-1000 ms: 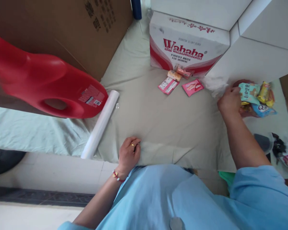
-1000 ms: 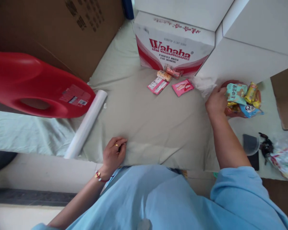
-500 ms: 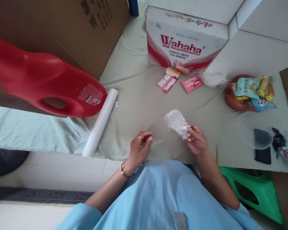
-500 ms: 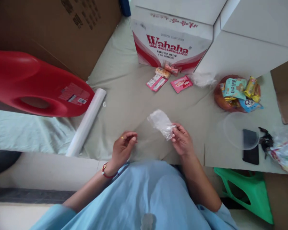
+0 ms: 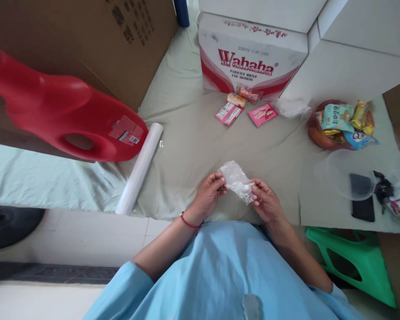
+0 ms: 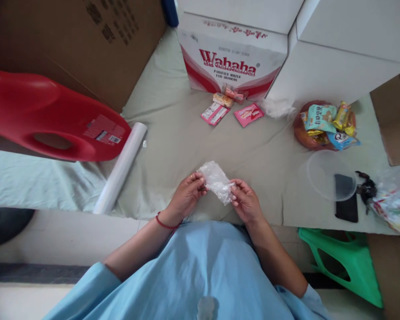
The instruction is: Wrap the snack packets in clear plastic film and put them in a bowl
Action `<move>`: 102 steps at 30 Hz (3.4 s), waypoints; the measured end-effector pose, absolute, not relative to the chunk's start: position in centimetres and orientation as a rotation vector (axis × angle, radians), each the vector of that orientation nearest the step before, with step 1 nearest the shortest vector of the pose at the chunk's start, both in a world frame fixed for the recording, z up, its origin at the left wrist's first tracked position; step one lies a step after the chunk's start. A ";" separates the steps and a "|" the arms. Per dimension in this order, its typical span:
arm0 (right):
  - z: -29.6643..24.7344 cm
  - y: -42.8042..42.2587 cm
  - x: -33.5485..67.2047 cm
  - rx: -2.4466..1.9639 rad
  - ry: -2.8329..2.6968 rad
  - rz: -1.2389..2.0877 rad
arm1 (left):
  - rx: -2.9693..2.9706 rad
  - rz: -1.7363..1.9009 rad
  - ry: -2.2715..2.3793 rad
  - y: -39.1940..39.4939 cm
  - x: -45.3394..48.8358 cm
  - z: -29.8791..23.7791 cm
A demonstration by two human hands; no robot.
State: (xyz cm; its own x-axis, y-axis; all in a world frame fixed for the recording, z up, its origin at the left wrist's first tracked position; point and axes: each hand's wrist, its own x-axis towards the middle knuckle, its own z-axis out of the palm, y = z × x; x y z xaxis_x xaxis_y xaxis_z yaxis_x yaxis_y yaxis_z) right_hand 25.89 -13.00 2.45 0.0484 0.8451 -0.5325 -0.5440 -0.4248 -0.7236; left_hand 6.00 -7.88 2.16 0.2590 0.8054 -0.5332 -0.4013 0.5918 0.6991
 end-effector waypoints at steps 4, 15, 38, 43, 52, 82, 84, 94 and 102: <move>1.8 -13.3 26.3 -1.384 -0.551 1.600 | 0.473 0.892 1.011 -7.9 6.1 2.1; 3.6 -11.8 26.2 -1.589 -1.716 0.612 | 0.884 0.864 1.024 -8.8 6.9 2.4; 4.0 -10.8 31.3 -1.441 -0.601 1.506 | 0.457 1.087 1.138 -6.7 4.1 1.9; 2.2 -10.5 32.9 -1.715 -0.822 1.152 | 0.433 1.227 1.220 -6.0 3.4 1.0; 5.6 -13.1 27.1 -1.532 -1.797 0.254 | 0.519 1.353 1.302 -6.3 5.7 1.9; 7.2 7.8 28.3 -1.593 -2.055 0.738 | 2.351 0.528 1.093 -5.7 1.1 2.3; 10.2 5.8 28.0 -1.651 -1.894 0.254 | 2.345 0.450 1.176 -5.4 1.6 1.1; 4.2 -8.4 26.6 -1.522 -2.256 0.414 | 2.325 0.370 1.387 -8.2 3.2 -0.6; 0.5 -9.6 32.4 -1.683 -2.090 0.377 | 2.146 0.679 1.386 -6.3 1.9 2.9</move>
